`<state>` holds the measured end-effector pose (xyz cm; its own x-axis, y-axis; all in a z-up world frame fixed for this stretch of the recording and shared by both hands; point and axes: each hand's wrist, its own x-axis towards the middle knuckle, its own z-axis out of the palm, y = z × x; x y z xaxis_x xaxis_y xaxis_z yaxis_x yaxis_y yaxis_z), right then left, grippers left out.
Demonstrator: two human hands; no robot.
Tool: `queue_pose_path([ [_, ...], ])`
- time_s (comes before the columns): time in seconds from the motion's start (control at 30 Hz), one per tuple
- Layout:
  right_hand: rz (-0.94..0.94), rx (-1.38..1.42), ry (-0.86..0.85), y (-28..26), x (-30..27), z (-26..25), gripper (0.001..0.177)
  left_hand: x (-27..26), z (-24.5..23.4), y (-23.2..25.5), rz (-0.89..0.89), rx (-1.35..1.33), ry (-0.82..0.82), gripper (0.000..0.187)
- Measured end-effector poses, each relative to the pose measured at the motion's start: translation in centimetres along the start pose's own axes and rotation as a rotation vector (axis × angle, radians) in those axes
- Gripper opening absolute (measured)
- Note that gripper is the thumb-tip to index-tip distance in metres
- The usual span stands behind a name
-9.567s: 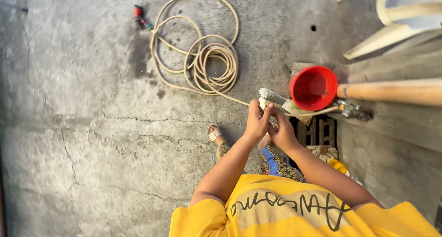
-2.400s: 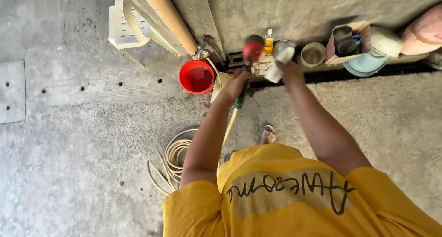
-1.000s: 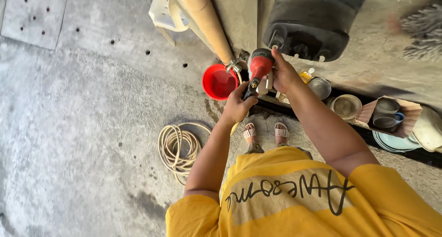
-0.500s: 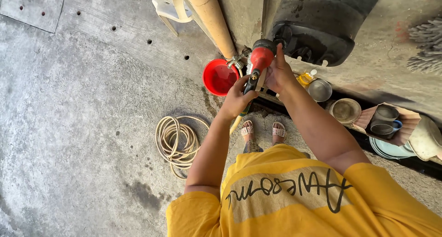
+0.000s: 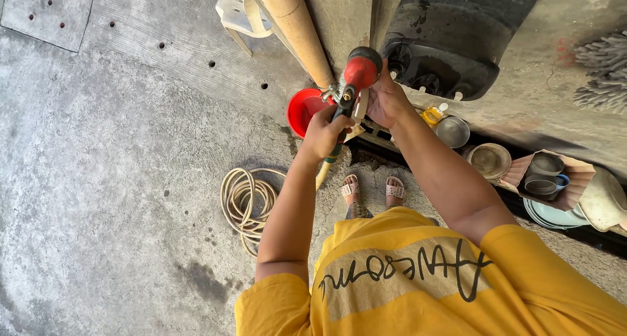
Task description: The person unwinds a garden hose from a wall-mounted reel, coils the hose into loops on the ground, then turns on the tap and sprays the black reel housing while scrubbing it with a brush.
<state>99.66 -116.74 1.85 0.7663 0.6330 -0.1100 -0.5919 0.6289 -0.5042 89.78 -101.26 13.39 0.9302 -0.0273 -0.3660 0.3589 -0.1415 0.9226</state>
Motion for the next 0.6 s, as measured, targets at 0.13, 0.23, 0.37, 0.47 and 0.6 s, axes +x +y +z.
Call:
queue_pose_path([
  [0.13,0.011,0.272,0.063,-0.5,0.5,1.3,0.034,0.6,0.8,0.9,-0.012,-0.071,-0.084,0.031],
  [0.23,0.077,0.118,0.237,-2.8,0.0,2.8,0.084,1.0,0.8,1.5,0.0,-0.016,-0.031,0.03],
  [0.37,0.027,-0.047,0.09,-4.8,0.0,3.8,0.076,1.2,0.7,1.8,-0.056,0.005,-0.043,0.029],
  [0.47,0.024,-0.09,0.115,-5.2,0.5,3.2,0.069,1.2,0.9,1.7,-0.03,-0.08,-0.054,0.031],
  [0.6,-0.05,-0.042,0.061,-4.3,1.0,1.8,0.074,1.4,1.1,1.2,0.017,-0.187,-0.1,0.033],
])
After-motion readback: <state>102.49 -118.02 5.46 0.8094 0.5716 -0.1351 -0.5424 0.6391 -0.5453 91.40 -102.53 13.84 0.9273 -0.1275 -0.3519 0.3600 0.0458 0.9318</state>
